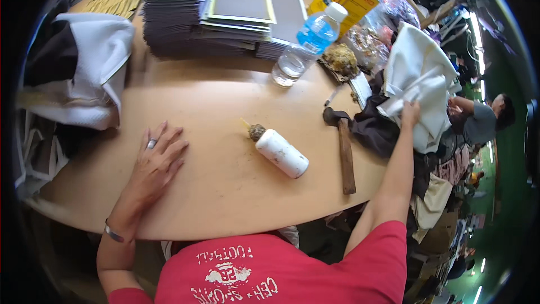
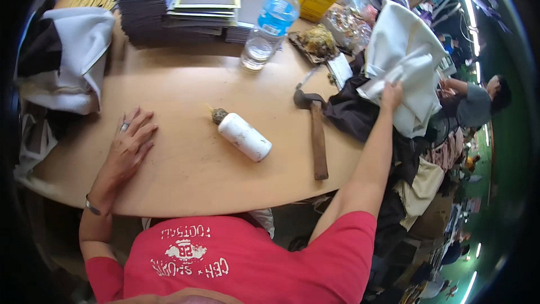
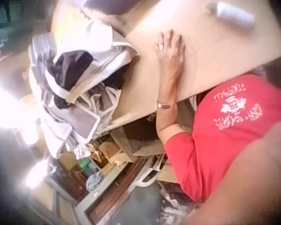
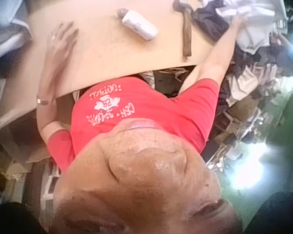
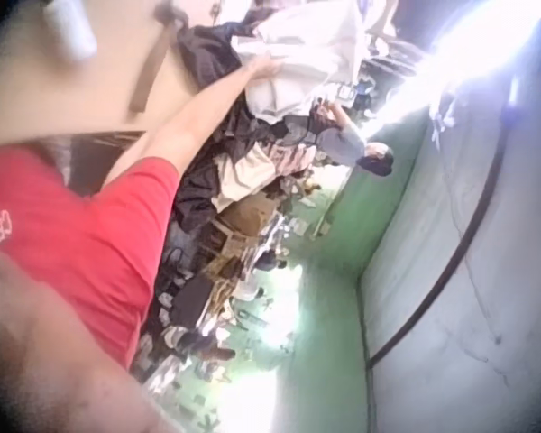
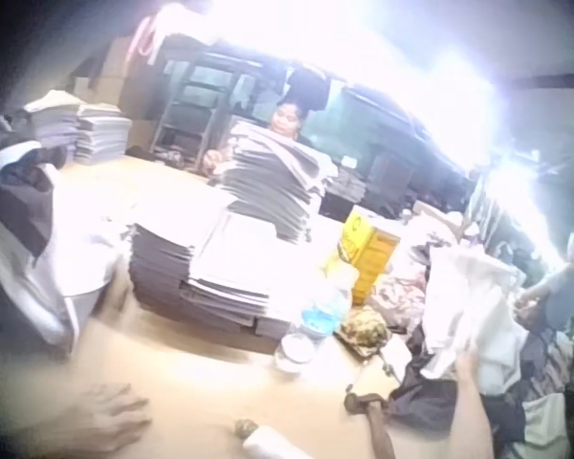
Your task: The person applies glue to the braided strap and edges of a white textured bag, then attaches a brown fabric lining and a zipper, pressing the components together by hand.
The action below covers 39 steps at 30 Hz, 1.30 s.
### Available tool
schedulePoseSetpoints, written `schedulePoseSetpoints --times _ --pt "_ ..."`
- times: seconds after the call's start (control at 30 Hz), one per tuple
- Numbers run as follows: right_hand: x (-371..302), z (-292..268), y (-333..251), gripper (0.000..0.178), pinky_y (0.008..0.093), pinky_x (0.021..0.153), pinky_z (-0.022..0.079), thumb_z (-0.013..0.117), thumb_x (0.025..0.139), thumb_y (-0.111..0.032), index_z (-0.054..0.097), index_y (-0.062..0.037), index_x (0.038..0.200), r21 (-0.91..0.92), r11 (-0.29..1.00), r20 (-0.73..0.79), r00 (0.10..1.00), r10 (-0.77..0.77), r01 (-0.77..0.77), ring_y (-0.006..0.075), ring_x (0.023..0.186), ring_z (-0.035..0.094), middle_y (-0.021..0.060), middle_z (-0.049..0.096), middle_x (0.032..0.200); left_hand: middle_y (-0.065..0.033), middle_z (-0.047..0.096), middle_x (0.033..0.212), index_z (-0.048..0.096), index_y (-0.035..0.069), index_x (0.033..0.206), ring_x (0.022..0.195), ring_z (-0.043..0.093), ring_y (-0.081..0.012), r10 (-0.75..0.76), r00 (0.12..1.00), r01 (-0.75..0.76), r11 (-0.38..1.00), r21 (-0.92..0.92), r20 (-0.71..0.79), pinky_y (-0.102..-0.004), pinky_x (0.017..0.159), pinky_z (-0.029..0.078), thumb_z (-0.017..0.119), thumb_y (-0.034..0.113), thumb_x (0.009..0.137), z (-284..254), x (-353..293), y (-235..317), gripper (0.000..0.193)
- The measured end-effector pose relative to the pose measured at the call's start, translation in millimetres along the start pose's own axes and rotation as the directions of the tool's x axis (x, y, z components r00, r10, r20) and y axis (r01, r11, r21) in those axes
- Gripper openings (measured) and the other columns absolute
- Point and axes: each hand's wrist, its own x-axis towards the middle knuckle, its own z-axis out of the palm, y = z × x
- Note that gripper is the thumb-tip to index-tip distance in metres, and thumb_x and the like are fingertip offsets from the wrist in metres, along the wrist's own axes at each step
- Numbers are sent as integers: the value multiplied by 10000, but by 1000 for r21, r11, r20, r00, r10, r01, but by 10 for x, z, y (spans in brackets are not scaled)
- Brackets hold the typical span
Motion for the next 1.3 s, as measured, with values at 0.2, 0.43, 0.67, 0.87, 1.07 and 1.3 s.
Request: schedulePoseSetpoints --times 0.2,0.43,0.67,0.87,1.07,1.3 --pt "78 -1075 59 194 380 725 402 499 766 -131 556 -8 905 19 987 -439 888 -134 159 283 831 525 142 546 946 -85 415 1211 519 103 1033 1214 271 -304 30 999 -28 995 96 -20 -536 973 165 561 161 757 29 -58 -44 285" --pt "-800 -2581 -1444 227 275 657 438 483 799 -82 518 54 978 340 804 -669 727 -157 487 169 743 538 122 574 979 -87 345 1265 467 122 1107 1221 255 -301 72 997 -72 994 77 1 -510 984 170 575 177 751 -46 -71 42 376" --pt "-1444 -3130 -2456 131 219 580 475 553 786 -11 436 45 798 8 339 -850 185 -492 941 176 699 560 174 578 838 -159 244 1323 287 118 1266 1219 247 -327 310 929 -369 804 -467 -201 -398 992 237 649 244 703 -401 309 767 682" --pt "-1950 -3054 -3070 126 307 674 469 522 778 29 434 71 858 192 -18 -768 139 -625 981 240 743 566 234 556 828 -192 314 1260 206 77 1294 1056 400 -311 284 915 -393 475 -787 -286 -343 887 353 665 359 678 -403 482 1166 819" --pt "-2183 -3098 -3236 231 325 749 445 539 767 15 474 96 974 181 -127 -622 14 -783 975 259 821 557 214 556 889 -8 529 974 446 59 1102 884 492 -71 -196 932 -329 -115 -937 -304 -230 759 402 502 206 851 -454 508 1195 297" --pt "-2242 -2794 -3686 287 286 701 449 573 750 -30 493 64 1009 404 -92 -616 197 -762 910 212 753 563 165 566 854 -39 562 977 479 7 1104 839 544 -109 -435 783 -515 -51 -856 -445 -230 716 439 473 251 857 -1145 291 791 347"
